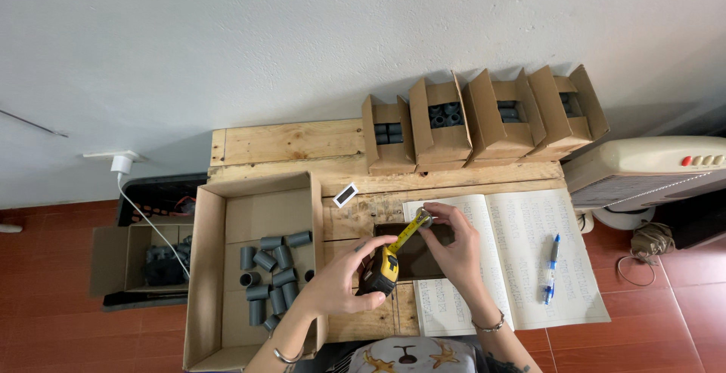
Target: The person measures small gray pipe fittings with a tape measure and records the measurements in a notebook. They handle the fittings one at a time, measuring each and then writing down the result before moving to the next item.
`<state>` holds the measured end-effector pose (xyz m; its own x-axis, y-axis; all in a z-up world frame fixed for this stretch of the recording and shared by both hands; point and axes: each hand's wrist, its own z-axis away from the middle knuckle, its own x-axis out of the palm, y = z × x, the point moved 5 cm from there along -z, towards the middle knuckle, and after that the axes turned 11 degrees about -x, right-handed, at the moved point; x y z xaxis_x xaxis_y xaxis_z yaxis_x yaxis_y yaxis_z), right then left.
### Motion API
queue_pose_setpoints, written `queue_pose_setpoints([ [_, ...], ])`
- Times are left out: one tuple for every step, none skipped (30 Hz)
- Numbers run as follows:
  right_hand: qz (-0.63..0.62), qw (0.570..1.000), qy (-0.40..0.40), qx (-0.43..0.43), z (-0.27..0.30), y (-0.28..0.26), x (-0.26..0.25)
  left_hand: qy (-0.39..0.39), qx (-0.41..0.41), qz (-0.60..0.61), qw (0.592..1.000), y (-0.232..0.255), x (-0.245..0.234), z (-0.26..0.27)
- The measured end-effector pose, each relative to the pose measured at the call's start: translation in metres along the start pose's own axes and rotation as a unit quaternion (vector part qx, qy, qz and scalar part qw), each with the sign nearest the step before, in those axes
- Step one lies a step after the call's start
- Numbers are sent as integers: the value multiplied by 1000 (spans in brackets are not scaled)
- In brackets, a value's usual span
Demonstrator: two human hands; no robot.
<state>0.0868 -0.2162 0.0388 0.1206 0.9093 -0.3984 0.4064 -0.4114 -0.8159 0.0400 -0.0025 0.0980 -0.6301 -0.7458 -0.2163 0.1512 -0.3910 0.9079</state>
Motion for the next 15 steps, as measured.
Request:
queue_pose_setpoints([
  [0, 1000, 0, 0, 0, 0, 0, 0, 0, 0, 1000, 0, 0, 0],
  [-3, 1000, 0, 1, 0, 0, 0, -4, -2, 5, 1000, 0, 1, 0],
  [-5, 1000, 0, 2, 0, 0, 0, -9, -4, 10, 1000, 0, 1, 0],
  [-6, 1000, 0, 2, 0, -1, 0, -9, -4, 10, 1000, 0, 1, 0],
  [-6, 1000, -1, 2, 0, -3, 0, -7, 2, 10, 1000, 0, 1, 0],
  [-6, 1000, -2, 1, -1, -4, -1, -6, 7, 10, 1000, 0, 0, 0],
  [-6, 1000, -2, 1, -1, -4, -1, -6, 7, 10, 1000, -1, 1, -1],
  [-9, 1000, -1, -1, -1, -4, 0, -9, 1, 12, 1000, -2, 1, -1],
  [-12, 1000, -1, -3, -1, -3, 0, -11, -5, 15, 1000, -4, 1, -1],
  [-12, 1000, -1, -3, 0, -3, 0, -12, -5, 15, 1000, -4, 1, -1],
  [-11, 1000, 0, 2, 0, -3, 0, -11, -2, 14, 1000, -3, 1, -2],
  [-11, 1000, 1, 6, 0, -3, 0, -11, 0, 14, 1000, -3, 1, -2],
  [-11, 1000, 1, 6, 0, -2, 0, -11, 0, 14, 1000, -3, 1, -1],
  [-13, 1000, 1, 9, 0, -2, 0, -12, -2, 15, 1000, -4, 1, -1],
  [-15, 1000, 0, 11, 1, -1, 0, -14, -5, 16, 1000, -4, 1, -1],
])
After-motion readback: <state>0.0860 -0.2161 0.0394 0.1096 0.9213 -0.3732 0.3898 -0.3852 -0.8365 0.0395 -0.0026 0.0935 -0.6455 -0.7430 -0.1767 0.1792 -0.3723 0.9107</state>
